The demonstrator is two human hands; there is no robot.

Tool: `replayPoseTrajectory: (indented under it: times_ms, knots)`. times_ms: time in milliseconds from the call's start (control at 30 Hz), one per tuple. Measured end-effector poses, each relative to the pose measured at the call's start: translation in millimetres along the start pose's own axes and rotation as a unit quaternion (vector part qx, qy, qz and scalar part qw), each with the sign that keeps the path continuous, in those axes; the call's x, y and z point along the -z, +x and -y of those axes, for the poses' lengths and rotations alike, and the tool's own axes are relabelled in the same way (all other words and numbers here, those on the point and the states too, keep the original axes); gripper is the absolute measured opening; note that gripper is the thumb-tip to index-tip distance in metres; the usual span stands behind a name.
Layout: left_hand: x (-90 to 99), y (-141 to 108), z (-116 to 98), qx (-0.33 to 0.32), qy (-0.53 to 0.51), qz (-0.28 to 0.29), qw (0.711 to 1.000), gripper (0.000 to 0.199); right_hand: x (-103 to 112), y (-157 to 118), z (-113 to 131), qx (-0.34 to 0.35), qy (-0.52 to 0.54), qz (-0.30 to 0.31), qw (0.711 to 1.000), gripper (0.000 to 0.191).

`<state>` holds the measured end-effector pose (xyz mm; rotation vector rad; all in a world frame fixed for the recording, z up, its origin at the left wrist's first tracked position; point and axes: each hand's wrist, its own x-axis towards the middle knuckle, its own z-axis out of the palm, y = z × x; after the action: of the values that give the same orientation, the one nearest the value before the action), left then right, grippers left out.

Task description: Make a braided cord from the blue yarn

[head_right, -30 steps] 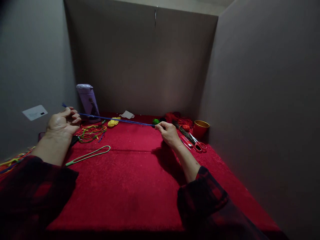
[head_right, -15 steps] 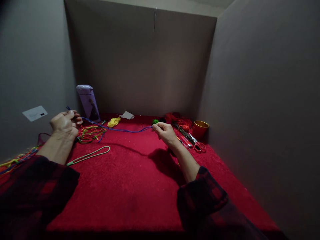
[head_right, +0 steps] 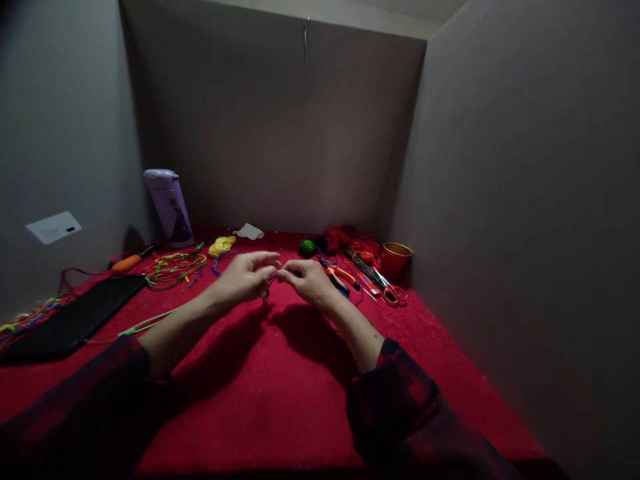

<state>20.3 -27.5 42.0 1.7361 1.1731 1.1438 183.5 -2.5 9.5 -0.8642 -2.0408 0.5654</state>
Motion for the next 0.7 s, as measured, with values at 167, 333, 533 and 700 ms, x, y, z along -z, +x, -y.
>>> replayPoseTrajectory:
  times_ms: [167,333,533,700]
  knots:
    - [-22.6,-5,15,-0.030,0.110,0.053,0.992,0.015,-2,-2,2,-0.018,-0.011,0.014,1.000,0.028]
    - [3.6,3,20,-0.076,0.220,0.006,0.972,0.018,9,-1,-7,-0.039,-0.011,0.008,0.999,0.028]
    - [25.9,10,29,-0.038,0.193,-0.050,0.979,0.020,19,-2,-21,-0.084,-0.015,-0.030,0.996,0.026]
    - [35.2,11,31,-0.016,0.177,-0.055,0.983,0.018,20,0,-25,-0.084,-0.043,-0.070,0.993,0.024]
